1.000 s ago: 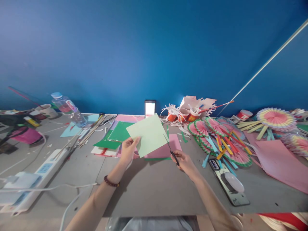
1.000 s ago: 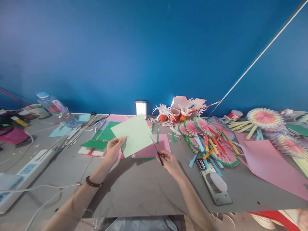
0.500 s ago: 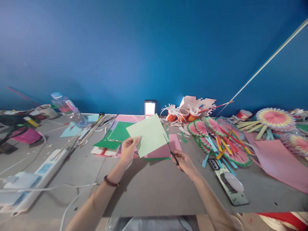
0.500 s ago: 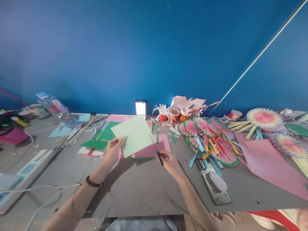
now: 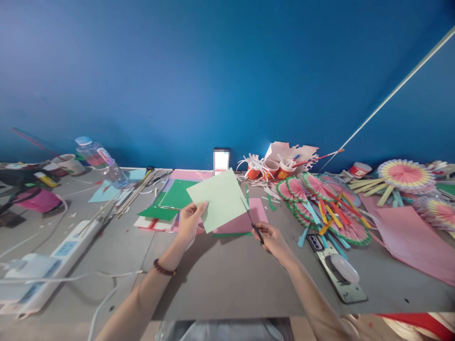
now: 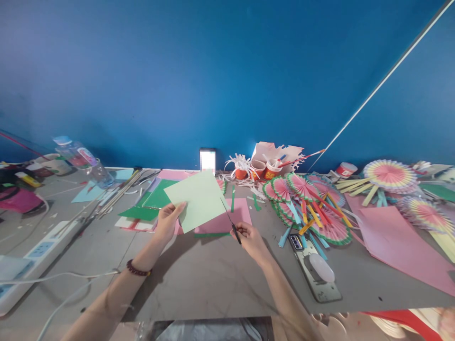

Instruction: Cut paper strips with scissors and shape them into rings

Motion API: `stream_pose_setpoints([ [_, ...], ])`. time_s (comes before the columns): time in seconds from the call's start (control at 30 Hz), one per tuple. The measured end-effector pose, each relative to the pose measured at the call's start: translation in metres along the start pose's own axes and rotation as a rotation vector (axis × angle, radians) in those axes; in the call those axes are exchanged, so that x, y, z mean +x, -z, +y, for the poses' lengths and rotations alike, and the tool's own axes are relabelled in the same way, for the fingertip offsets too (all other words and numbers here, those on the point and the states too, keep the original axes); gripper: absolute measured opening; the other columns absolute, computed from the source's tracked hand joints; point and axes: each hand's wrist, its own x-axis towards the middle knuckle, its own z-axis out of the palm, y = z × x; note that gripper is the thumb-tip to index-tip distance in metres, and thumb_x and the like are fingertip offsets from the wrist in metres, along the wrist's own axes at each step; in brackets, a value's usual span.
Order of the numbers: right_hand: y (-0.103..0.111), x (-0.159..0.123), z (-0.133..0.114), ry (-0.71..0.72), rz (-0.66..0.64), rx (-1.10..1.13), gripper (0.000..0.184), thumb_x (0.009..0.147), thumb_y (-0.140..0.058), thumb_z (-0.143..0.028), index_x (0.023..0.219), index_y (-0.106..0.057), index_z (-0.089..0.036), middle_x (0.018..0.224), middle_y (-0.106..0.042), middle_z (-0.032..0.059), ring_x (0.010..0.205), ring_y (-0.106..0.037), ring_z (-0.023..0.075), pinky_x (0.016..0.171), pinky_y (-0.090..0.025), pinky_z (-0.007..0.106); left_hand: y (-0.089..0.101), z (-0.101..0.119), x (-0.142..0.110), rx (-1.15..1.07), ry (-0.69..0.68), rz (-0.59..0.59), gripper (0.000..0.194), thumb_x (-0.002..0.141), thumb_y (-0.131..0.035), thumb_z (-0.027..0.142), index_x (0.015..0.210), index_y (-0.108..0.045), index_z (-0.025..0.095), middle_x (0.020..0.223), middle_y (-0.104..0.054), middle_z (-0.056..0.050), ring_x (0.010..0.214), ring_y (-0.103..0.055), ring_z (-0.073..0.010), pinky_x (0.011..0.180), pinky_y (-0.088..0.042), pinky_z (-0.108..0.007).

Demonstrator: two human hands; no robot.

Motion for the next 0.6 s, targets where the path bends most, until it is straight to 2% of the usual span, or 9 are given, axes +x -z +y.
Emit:
stream_pose_setpoints([
  [0.3,0.0011,0.0006,0.0036,-0.033,-0.05,0.012,0.027,0.069,-0.066,-0.042,0.074,-0.057,-0.018,0.061,-0.047,-0.0059,0.041,-0.027,0.0022,0.038,-0.016,0.018,0.0013,-0.0015,0.0016,0.004,-0.018,0.001,0.041,0.052,-0.084,0.045,0.078,-0.074,0.015,0.081,-0.075,-0.008,0.071,-0.067,-0.0188,0.069,-0.052,-0.029],
  [0.6,-0.0018,0.0,-0.0006,-0.042,-0.016,0.024,0.03,0.064,-0.068,-0.045,0.075,-0.056,-0.019,0.059,-0.046,-0.0064,0.04,-0.028,0.0028,0.037,-0.017,0.018,0.0009,-0.0007,-0.0004,0.027,0.003,-0.04,0.043,0.054,-0.083,0.046,0.081,-0.074,0.014,0.078,-0.074,-0.009,0.072,-0.067,-0.0204,0.068,-0.052,-0.03],
])
